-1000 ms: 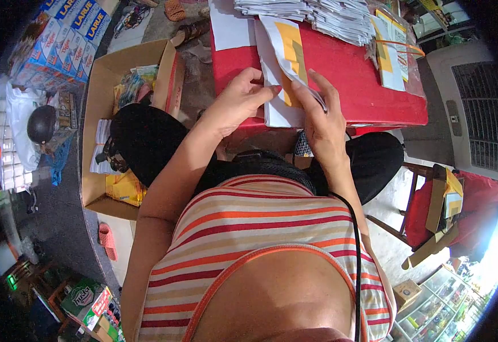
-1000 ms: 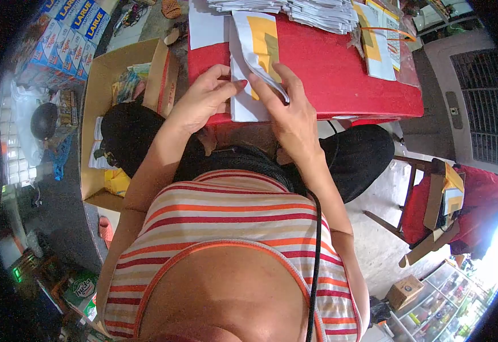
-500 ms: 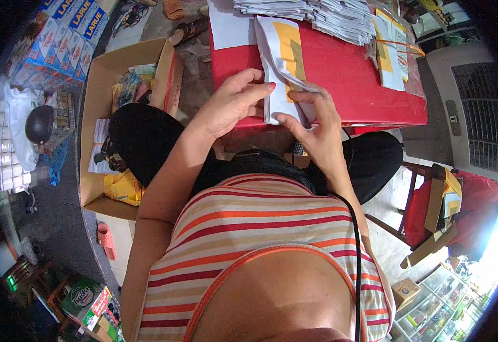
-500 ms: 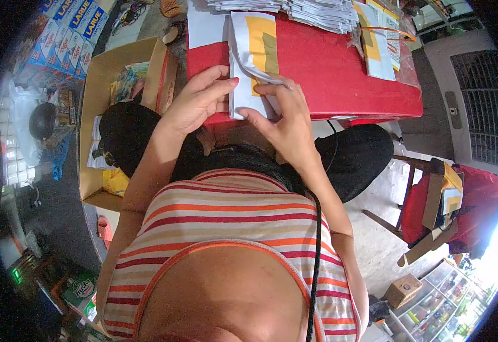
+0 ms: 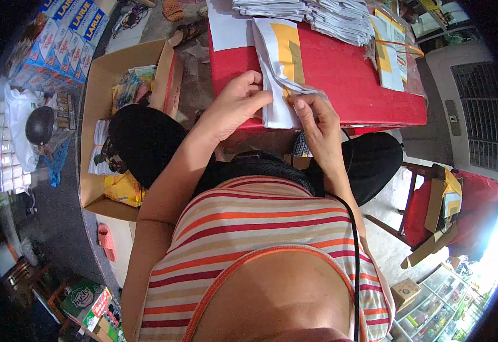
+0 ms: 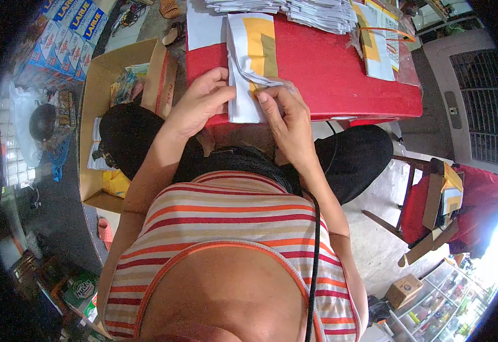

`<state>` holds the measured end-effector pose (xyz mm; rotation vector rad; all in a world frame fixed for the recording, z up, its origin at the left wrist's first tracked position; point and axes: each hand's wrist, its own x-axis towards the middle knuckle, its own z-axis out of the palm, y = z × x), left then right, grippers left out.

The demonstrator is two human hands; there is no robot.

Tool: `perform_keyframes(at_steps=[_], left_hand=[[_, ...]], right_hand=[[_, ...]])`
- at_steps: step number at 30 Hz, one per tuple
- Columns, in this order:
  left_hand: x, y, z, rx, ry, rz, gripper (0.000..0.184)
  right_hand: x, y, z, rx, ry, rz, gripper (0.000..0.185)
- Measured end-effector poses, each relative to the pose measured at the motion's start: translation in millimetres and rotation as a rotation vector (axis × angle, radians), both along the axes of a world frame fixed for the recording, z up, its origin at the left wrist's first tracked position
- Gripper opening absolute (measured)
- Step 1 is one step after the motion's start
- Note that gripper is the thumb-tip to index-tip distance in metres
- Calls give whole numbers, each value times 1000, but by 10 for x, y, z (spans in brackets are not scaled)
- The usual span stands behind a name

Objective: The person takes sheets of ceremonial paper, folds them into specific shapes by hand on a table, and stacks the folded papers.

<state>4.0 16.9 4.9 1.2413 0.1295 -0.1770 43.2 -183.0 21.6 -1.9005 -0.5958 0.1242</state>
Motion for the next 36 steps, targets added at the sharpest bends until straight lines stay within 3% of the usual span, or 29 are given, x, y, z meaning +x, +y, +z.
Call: perform_keyframes(at_steps=[5,9,11,18,20,23,27,29,30,32,36], left_hand=[[14,-42,26,85,-48,38,29],[37,-39,-50,61,-75,31,28],[34,-46,-26,62,-56,38,27],[43,9,-34,-4,77,48,23],[26,38,-38,-175,39,15,21],[12,10,10,-5,52,6,22],[30,-10,-27,-3,33,31,26],[52,-38,-16,151,-16,12,26],[61,-69,-31,150,-16,13,26],[75,-143,-75,212,-110,137,32],[87,-167,-24,327,-27,118,25]], right_hand=[[-26,3,54,-130,-258,95,52],[-31,45,-16,-100,-340,42,46],[-17,28,-33,-111,-169,45,38],[-16,25,-28,-99,-158,26,28],[-26,27,-11,-88,-147,4,27],[-28,11,74,-118,72,-1,27],[-9,-8,37,-66,121,35,37],[-12,30,59,-23,-307,131,56],[-22,42,97,-24,-308,132,56],[-51,60,233,-226,-517,173,76],[24,30,266,-345,-556,212,60]])
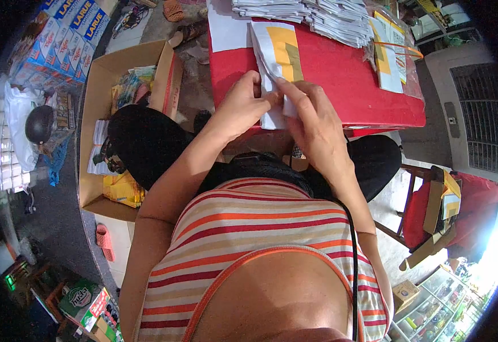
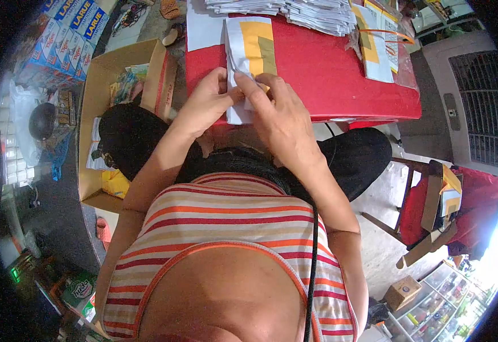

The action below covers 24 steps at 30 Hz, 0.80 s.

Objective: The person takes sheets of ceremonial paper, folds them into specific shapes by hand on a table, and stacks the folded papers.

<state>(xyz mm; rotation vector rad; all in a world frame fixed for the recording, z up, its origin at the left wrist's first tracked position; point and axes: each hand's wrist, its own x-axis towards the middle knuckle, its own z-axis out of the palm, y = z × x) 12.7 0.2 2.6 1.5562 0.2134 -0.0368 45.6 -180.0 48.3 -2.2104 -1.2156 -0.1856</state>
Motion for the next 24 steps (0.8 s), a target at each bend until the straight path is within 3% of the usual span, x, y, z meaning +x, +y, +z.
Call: perform_keyframes(at_steps=[8,12,15,17,18,20,22,24], left_hand=[[-69,127,23,-141,-11,32,34],[-79,187,-19,-57,-101,78,43],[-119,125,-11,170,-150,155,43],[-183,46,133,600,-185,181,53],[-209,4,175,601,-184,180,53],[-232,-82,249,1049,-218,169,59],[-199,-188,288,1132,-172,168,60],[-170,-300,225,1278,-300,163,65]], right_hand=[[-40,-259,82,101,-103,-291,58],[-45,-404,-149,94,-44,-336,40],[-70,-473,-310,13,-5,-315,34],[-77,-548,-254,-43,53,-256,38],[-78,-576,-198,-100,107,-195,42],[-67,-604,-106,-136,100,-174,46],[-42,-644,-103,-171,93,-150,51],[3,-691,-167,-186,79,-137,57]])
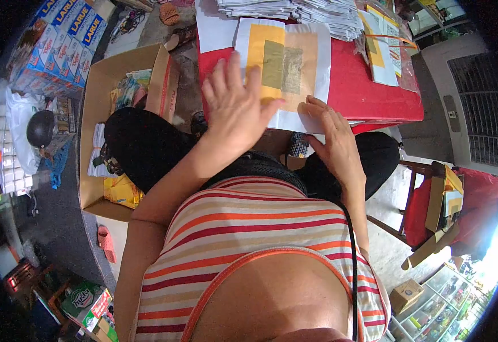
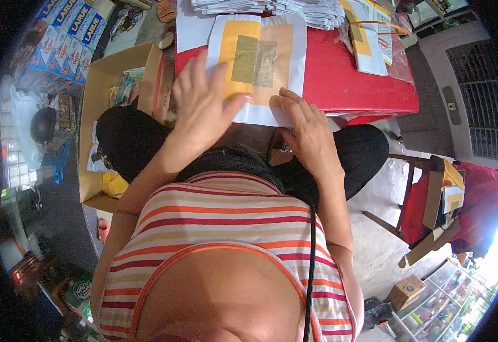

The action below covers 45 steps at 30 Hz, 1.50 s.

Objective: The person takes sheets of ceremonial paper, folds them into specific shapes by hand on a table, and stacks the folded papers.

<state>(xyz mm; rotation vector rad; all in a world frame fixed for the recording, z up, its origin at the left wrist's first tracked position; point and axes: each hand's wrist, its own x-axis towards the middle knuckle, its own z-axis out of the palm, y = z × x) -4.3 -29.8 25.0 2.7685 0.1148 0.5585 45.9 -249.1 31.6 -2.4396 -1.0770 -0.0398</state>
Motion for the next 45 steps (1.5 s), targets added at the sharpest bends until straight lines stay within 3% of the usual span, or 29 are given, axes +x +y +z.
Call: perform_keyframes(at_steps=[2,12,16,21,24,26,28,30,34,37,45], left_hand=[[9,-95,-139,52,18,-15,73],[-38,373,18,47,238,-191,63],[-24,808,-57,76,160,-339,55],[-12,938,-85,173,123,-313,56],[-48,795,-56,259,30,-230,51],[-64,558,116,50,-137,-313,43],[-116,322,210,15,-211,-325,38],[-164,108,253,-38,-281,-529,37],[-107,-207,50,37,-167,-626,49],[-36,-293,-105,91,-16,-507,64],[-8,-349,-240,98,17,-422,63]], right_hand=[[30,-23,-44,7,-20,1,52],[148,-168,-100,104,8,-13,35],[216,-226,-63,131,107,1,35],[338,-217,-52,309,287,-73,17],[446,-219,61,126,351,-176,19],[519,-198,31,172,363,-217,25],[599,-164,18,228,404,-233,25],[677,-133,-34,262,399,-229,25],[813,-102,-94,334,510,-242,26],[872,-85,-65,287,563,-263,26],[937,-82,-131,255,493,-243,25]])
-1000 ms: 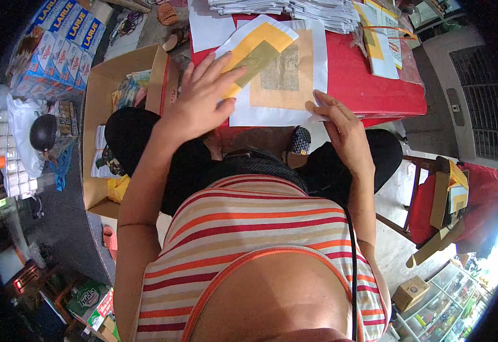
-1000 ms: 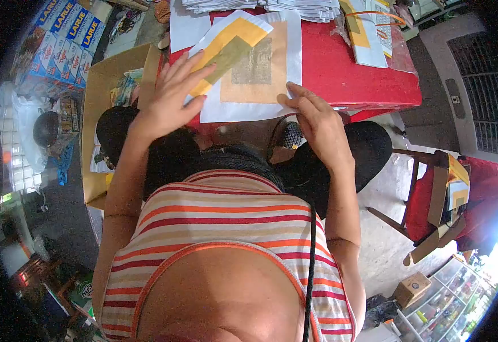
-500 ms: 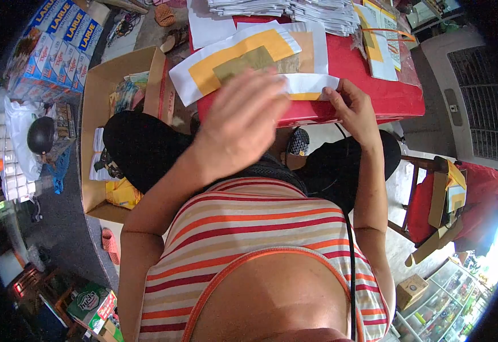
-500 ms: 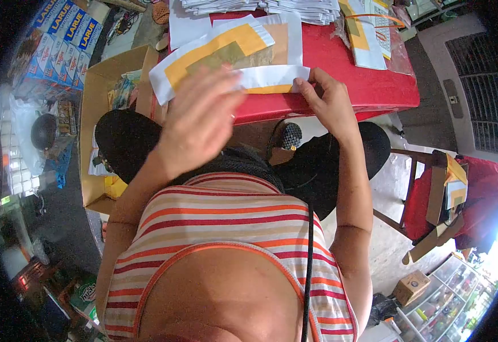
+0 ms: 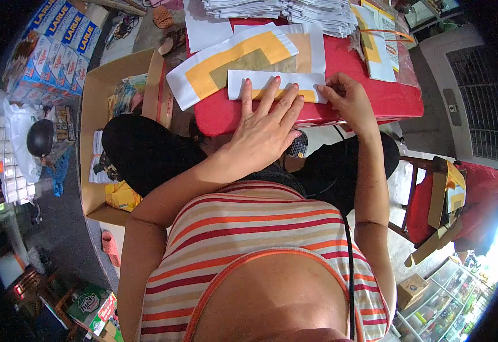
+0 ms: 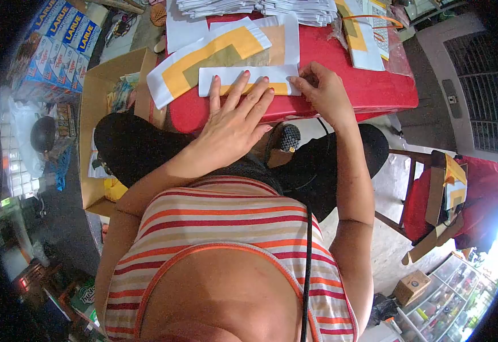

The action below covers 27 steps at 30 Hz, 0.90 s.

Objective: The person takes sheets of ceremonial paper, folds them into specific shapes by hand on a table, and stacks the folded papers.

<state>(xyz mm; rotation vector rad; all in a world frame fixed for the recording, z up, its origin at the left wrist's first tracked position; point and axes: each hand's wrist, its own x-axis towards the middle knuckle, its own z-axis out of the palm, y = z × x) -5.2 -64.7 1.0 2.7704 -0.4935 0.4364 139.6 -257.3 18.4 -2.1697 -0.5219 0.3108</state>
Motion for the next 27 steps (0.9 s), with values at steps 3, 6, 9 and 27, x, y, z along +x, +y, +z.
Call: perform_keyframes(at_steps=[3,6,9,27], left_hand=[[15,0,-23,9,9,4,64],[36,-5,-54,1,24,12,64],[47,-3,-65,-3,46,17,65],[22,-117,-37,100,162,105,63]], right_hand=[[9,-7,-21,-2,4,-6,24],[-20,27,49,-2,53,-32,22],[-30,38,66,-2,93,-56,21],[-153,-90,118,-314,-372,-134,57]])
